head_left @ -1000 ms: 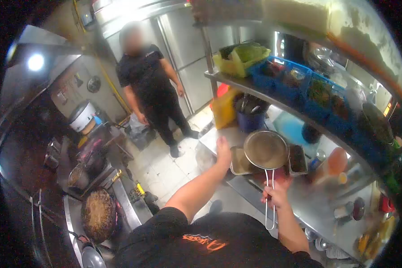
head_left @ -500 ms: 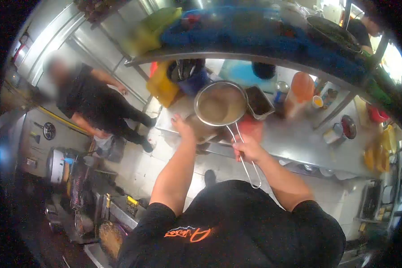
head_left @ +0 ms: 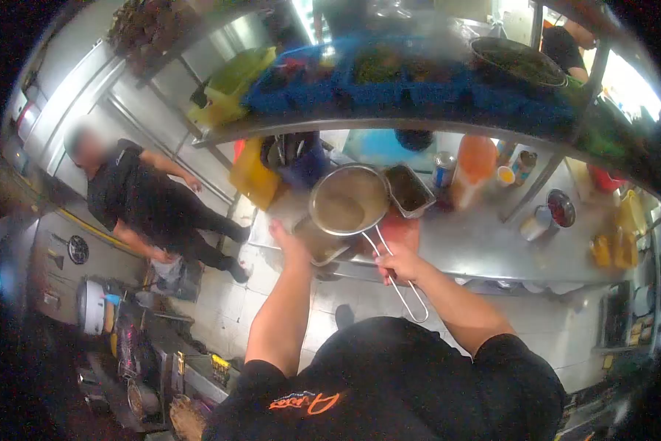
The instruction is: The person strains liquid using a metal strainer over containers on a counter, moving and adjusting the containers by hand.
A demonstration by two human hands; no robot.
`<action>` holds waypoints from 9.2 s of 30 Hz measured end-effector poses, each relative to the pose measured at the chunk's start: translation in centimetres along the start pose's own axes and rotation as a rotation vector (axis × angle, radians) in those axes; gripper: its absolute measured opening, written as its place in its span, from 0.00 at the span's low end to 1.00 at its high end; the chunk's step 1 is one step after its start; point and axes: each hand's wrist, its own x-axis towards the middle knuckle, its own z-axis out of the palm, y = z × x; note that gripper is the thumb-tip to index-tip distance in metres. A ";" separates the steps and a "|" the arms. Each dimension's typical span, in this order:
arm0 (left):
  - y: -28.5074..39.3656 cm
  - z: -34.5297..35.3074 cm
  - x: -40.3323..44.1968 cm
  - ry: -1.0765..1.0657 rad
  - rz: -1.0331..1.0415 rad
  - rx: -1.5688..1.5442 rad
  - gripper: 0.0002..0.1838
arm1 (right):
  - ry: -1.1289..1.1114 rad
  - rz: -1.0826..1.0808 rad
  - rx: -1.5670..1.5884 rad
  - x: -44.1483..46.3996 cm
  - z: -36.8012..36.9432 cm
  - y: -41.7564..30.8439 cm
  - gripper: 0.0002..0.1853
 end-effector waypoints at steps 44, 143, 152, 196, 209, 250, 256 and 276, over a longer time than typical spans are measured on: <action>3.1 0.4 -4.2 0.112 0.004 0.240 0.51 | 0.003 -0.016 -0.120 1.2 -0.1 2.6 0.13; 2.9 0.8 -4.3 0.166 0.000 0.270 0.44 | 0.040 -0.091 -0.348 1.4 2.0 2.0 0.12; 3.1 0.1 -4.1 0.179 -0.106 0.290 0.46 | -0.047 -0.188 -0.420 1.0 2.5 1.9 0.10; 5.8 3.8 -6.2 0.113 -0.083 0.212 0.48 | 0.047 -0.022 -0.124 1.0 3.1 1.6 0.13; 5.9 3.9 -6.3 0.105 -0.047 0.182 0.49 | 0.045 -0.069 -0.157 0.6 3.0 1.7 0.11; -1.2 -0.9 0.7 0.248 0.277 0.518 0.39 | 0.054 0.032 -0.157 0.8 2.6 2.6 0.12; -3.3 -4.2 2.7 0.253 0.324 0.379 0.40 | 0.129 -0.028 -0.042 1.6 0.7 1.6 0.13; 4.1 1.6 -3.5 0.167 -0.044 0.220 0.46 | 0.100 -0.034 -0.049 0.1 3.3 2.7 0.10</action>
